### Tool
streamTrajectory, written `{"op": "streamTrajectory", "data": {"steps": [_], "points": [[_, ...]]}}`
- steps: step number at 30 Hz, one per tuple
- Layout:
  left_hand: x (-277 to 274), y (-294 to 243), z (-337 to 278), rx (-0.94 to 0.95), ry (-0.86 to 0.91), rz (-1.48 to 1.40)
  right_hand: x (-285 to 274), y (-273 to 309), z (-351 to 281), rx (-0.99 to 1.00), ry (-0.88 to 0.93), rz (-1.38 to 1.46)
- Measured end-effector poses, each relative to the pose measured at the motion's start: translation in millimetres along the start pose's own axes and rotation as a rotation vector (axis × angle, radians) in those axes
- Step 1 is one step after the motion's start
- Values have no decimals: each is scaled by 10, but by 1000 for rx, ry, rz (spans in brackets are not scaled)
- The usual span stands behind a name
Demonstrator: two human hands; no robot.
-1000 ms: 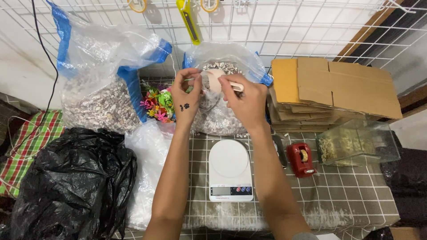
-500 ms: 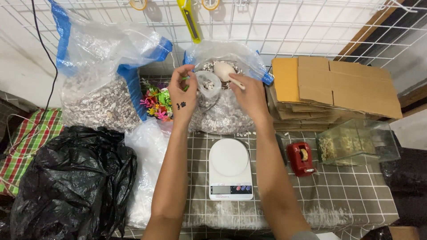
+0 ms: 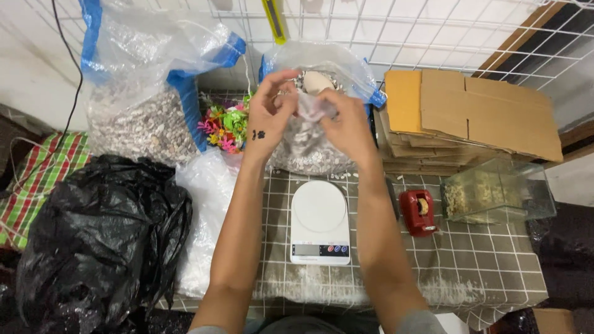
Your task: Weighing out a specific amount of aquarium gravel into a plastic bag using a scoop and a digital scale
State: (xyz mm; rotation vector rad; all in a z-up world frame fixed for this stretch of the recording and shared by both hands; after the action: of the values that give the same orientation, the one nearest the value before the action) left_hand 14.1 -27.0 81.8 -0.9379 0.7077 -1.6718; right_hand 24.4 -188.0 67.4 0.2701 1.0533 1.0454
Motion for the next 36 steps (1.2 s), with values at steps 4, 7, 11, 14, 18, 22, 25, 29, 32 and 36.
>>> {"op": "streamTrajectory", "data": {"steps": [4, 7, 11, 14, 18, 22, 25, 29, 32, 36], "points": [[77, -285, -27, 62, -31, 124, -289, 69, -53, 26, 49, -81], [140, -712, -89, 151, -55, 383, -480, 171, -117, 48, 165, -81], [352, -1165, -245, 505, 71, 698, -742, 405, -332, 25, 203, -138], [538, -1429, -311, 561, 139, 718, -824, 505, -490, 54, 264, -163], [691, -1534, -249, 609, 297, 743, -739, 588, -686, 112, 363, -174], [742, -1672, -297, 611, 299, 716, -470, 238, -853, 15, 269, -125], [668, -1425, -365, 554, 276, 736, -211, -39, -902, 19, 160, 293], [443, -893, -710, 314, 194, 769, 11, -349, -979, 163, -177, 524], [388, -529, -1220, 142, 190, 780, 87, -402, -1068, 146, -363, 733], [400, 65, -1745, -14, 313, 769, 96, -530, -1088, 169, -450, 855]]}}
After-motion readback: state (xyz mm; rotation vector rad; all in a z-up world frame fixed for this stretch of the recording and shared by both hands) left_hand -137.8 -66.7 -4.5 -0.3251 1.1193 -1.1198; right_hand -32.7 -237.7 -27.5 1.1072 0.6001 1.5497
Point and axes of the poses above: each hand's wrist, its own z-axis towards the middle knuckle, its own x-axis out of the palm, y = z × x, the point moved 6 cm from there along z, towards the middle knuckle, and after that the axes turned 3 degrees about -z, right-handed, at the moved point
